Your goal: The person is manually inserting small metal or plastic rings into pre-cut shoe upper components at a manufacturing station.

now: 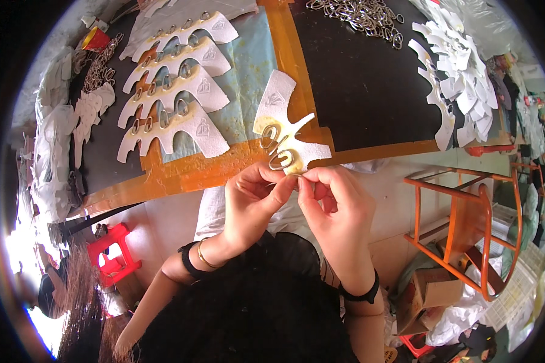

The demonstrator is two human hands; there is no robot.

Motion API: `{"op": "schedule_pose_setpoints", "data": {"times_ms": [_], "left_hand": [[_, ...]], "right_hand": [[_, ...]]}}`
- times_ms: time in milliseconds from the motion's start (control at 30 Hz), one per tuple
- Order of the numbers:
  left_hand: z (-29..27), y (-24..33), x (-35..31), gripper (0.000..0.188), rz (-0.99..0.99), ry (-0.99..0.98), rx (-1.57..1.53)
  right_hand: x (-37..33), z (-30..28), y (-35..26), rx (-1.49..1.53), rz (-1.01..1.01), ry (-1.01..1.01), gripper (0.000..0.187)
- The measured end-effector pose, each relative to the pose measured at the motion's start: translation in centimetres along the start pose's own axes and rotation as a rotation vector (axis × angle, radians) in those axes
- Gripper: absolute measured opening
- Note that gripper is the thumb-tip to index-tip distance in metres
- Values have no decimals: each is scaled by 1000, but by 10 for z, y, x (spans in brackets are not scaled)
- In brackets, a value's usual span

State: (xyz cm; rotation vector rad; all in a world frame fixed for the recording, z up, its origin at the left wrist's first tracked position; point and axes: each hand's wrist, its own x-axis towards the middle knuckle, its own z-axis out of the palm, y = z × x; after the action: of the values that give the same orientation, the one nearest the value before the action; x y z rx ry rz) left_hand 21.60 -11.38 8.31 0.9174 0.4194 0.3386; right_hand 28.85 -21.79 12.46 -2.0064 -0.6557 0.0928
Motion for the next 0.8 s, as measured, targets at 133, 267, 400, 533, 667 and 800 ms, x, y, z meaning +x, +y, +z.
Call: {"op": "schedule_pose_setpoints", "data": {"times_ms": [133, 267, 400, 533, 667, 800], "left_hand": [[-3, 6, 1, 10, -17, -53, 131], [-5, 6, 4, 11, -21, -63, 134], [-4, 10, 5, 12, -103, -61, -27], [-7, 12, 5, 13, -158, -103, -86], [-7, 14, 7, 12, -205, -125, -72], [-6, 18, 7, 12, -176, -149, -25]], "right_hand": [[1, -2, 0, -87, -92, -18, 12], [3, 0, 4, -59, -62, 14, 13], [4, 1, 2, 129, 67, 21, 12], [5, -3, -2, 66, 58, -4, 11], [6, -5, -3, 58, 74, -14, 11], [7, -9, -2, 85, 136, -76, 11]]}}
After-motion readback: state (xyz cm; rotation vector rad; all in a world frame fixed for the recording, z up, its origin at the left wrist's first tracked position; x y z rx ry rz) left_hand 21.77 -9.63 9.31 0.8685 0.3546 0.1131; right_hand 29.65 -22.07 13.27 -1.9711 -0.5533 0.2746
